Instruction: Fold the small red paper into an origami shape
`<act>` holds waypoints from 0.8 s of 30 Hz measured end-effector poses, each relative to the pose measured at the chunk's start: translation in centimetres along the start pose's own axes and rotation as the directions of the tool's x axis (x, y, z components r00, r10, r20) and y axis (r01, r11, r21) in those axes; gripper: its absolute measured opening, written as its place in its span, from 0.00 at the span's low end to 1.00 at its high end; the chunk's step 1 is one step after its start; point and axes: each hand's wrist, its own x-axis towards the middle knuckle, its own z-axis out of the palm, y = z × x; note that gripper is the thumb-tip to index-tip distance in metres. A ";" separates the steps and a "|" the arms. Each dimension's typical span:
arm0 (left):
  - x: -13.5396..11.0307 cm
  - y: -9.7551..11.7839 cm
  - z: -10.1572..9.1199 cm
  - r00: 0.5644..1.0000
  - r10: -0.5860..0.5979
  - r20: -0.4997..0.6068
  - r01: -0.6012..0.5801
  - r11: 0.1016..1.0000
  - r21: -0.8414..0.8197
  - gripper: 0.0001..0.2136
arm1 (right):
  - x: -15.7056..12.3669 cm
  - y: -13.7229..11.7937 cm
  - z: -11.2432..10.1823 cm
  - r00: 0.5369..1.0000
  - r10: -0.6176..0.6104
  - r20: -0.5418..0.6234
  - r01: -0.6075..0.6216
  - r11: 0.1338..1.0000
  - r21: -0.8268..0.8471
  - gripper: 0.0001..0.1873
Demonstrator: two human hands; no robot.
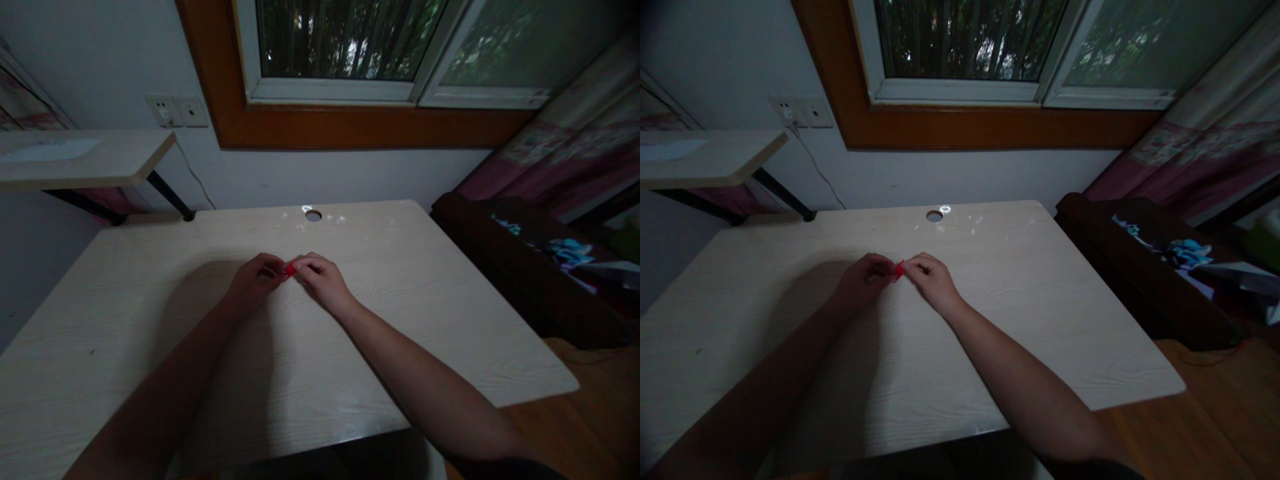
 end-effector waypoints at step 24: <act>0.3 -0.7 -0.1 0.992 0.004 -0.122 0.004 0.998 0.060 0.11 | -0.4 -0.9 0.3 0.993 -0.121 0.011 0.121 0.986 -0.117 0.07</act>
